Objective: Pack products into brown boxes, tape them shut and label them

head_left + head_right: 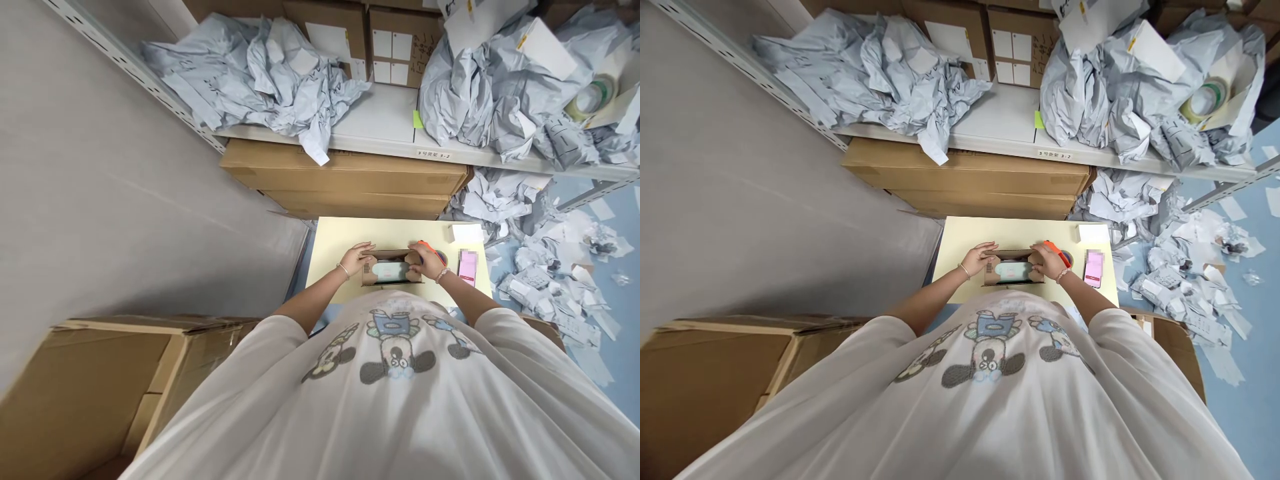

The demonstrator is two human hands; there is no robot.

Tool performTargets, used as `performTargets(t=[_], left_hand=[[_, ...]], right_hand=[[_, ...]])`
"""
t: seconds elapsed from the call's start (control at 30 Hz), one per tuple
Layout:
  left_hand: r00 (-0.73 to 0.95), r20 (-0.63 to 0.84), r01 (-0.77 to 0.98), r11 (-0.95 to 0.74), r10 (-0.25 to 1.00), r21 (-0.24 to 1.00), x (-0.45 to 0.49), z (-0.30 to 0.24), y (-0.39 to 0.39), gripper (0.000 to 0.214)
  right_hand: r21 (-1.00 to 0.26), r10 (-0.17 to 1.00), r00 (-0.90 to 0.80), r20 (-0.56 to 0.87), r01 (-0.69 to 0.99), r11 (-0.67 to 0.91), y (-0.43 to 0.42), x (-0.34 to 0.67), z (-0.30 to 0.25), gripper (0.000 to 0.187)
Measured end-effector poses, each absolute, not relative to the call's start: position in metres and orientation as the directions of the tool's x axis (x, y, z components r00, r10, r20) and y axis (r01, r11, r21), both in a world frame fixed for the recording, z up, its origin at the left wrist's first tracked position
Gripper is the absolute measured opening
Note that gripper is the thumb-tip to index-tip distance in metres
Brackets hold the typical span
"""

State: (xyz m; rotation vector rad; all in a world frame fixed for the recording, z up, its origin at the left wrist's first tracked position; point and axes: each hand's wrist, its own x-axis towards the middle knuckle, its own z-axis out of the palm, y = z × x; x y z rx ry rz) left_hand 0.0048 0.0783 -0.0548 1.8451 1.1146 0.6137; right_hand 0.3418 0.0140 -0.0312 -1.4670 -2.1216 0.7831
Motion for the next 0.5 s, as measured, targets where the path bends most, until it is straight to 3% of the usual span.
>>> performTargets(t=[0.17, 0.33, 0.5], left_hand=[[0.667, -0.02, 0.54, -0.464, 0.745, 0.702, 0.003, -0.032, 0.092, 0.038], [0.704, -0.065, 0.578, -0.518, 0.707, 0.631, 0.003, -0.03, 0.088, 0.044], [0.727, -0.154, 0.553, -0.438, 0.669, 0.708, 0.005, -0.044, 0.075, 0.055]], right_hand=[[-0.539, 0.897, -0.44, -0.046, 0.767, 0.349, 0.031, 0.344, -0.02, 0.037], [-0.572, 0.879, -0.473, -0.057, 0.737, 0.36, 0.031, 0.347, -0.023, 0.039], [-0.647, 0.8, -0.594, -0.09, 0.645, 0.406, 0.02, 0.346, -0.029, 0.048]])
